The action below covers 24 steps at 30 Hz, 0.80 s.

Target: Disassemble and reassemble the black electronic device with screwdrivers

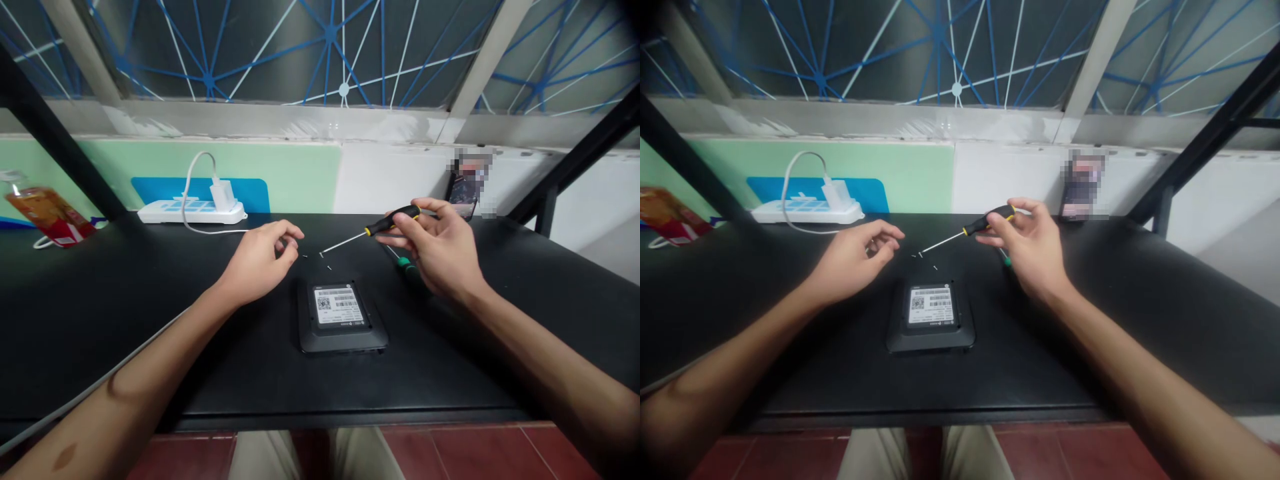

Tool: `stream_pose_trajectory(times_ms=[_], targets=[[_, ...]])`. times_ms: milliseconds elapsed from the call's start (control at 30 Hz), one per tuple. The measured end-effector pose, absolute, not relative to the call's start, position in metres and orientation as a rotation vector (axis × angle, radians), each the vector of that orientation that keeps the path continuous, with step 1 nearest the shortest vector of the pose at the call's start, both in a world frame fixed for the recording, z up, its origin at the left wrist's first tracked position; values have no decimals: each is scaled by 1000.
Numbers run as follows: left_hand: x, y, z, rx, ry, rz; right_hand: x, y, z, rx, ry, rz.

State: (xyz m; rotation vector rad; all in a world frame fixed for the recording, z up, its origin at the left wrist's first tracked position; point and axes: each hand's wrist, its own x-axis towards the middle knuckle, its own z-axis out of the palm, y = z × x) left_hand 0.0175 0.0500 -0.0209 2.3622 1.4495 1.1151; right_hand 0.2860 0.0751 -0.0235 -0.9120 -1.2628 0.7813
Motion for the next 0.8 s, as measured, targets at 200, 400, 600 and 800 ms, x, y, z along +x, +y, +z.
stream_pose_trajectory(times_ms=[200,400,600,800], targets=[[24,43,-23,2733,1214,928,299,82,-19,-1099,-1156,924],[29,34,-20,2779,1102,815,306,88,-25,-1228,-1185,915],[35,26,-19,2757,1031,656,306,88,-24,-1249,-1152,924],[39,23,-18,2732,998,561,306,90,-25,-1264,-1146,919]])
